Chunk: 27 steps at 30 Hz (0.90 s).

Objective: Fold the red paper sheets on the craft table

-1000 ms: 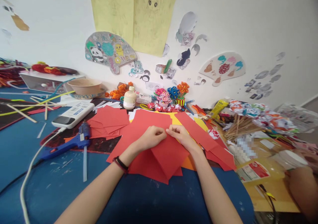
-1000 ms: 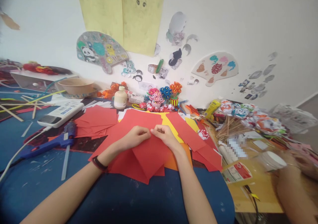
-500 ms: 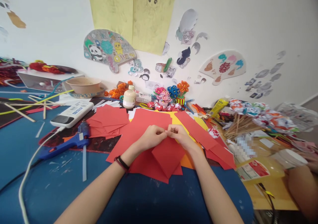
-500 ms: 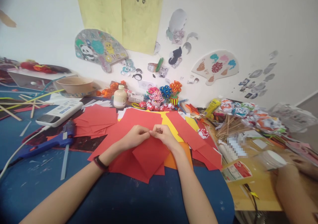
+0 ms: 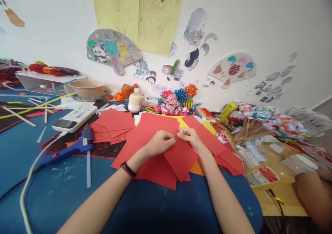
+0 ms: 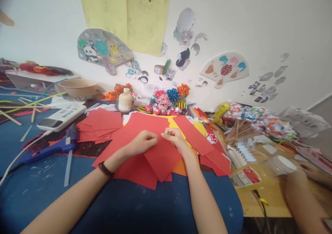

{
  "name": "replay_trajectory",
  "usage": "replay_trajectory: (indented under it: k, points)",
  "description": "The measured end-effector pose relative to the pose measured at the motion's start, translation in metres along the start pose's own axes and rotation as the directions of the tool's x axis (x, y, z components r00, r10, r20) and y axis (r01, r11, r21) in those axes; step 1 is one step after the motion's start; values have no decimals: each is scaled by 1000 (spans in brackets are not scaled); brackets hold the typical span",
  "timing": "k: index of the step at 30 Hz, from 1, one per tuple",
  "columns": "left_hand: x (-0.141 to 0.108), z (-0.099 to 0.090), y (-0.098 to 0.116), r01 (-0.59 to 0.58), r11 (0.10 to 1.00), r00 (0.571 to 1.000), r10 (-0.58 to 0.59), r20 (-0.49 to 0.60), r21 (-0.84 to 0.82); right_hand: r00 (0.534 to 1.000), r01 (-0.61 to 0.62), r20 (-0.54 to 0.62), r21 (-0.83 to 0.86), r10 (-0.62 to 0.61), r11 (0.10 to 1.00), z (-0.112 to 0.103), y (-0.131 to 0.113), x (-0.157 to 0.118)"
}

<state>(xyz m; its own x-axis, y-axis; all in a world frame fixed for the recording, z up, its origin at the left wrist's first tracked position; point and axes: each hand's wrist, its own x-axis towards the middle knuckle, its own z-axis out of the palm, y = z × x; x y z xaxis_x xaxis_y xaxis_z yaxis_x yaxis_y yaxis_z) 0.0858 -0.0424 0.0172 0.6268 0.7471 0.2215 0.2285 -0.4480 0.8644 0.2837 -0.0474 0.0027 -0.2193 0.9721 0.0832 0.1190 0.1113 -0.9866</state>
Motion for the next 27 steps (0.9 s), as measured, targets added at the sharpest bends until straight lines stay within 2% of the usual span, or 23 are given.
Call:
replay_trajectory:
  k: [3, 8, 16, 18, 21, 23, 27]
  points:
    - [-1, -2, 2, 1, 1000, 1000, -1, 6, 9, 1000, 9, -21, 26, -8, 1000, -3, 0, 1]
    - [-3, -6, 6, -5, 1000, 999, 5, 32, -3, 993, -10, -119, 114, 24, 993, -16, 0, 1]
    - [-6, -17, 9, -35, 999, 997, 37, 64, -28, 957, -1, -287, 138, 41, 990, -36, -3, -3]
    - [-5, -19, 7, -11, 999, 1000, 12, 17, -31, 938, 17, -344, 139, 32, 990, -37, -3, -3]
    - [-3, -20, 5, 35, 999, 989, -37, -143, -19, 924, 35, -380, 178, 36, 983, -31, -3, -2]
    - [-3, -20, 4, 44, 999, 983, -46, -178, -10, 924, 57, -382, 209, 28, 976, -25, -3, -1]
    - [-6, -21, 7, 37, 989, 999, -37, 3, -146, 917, 97, -398, 150, -29, 984, -17, -3, 1]
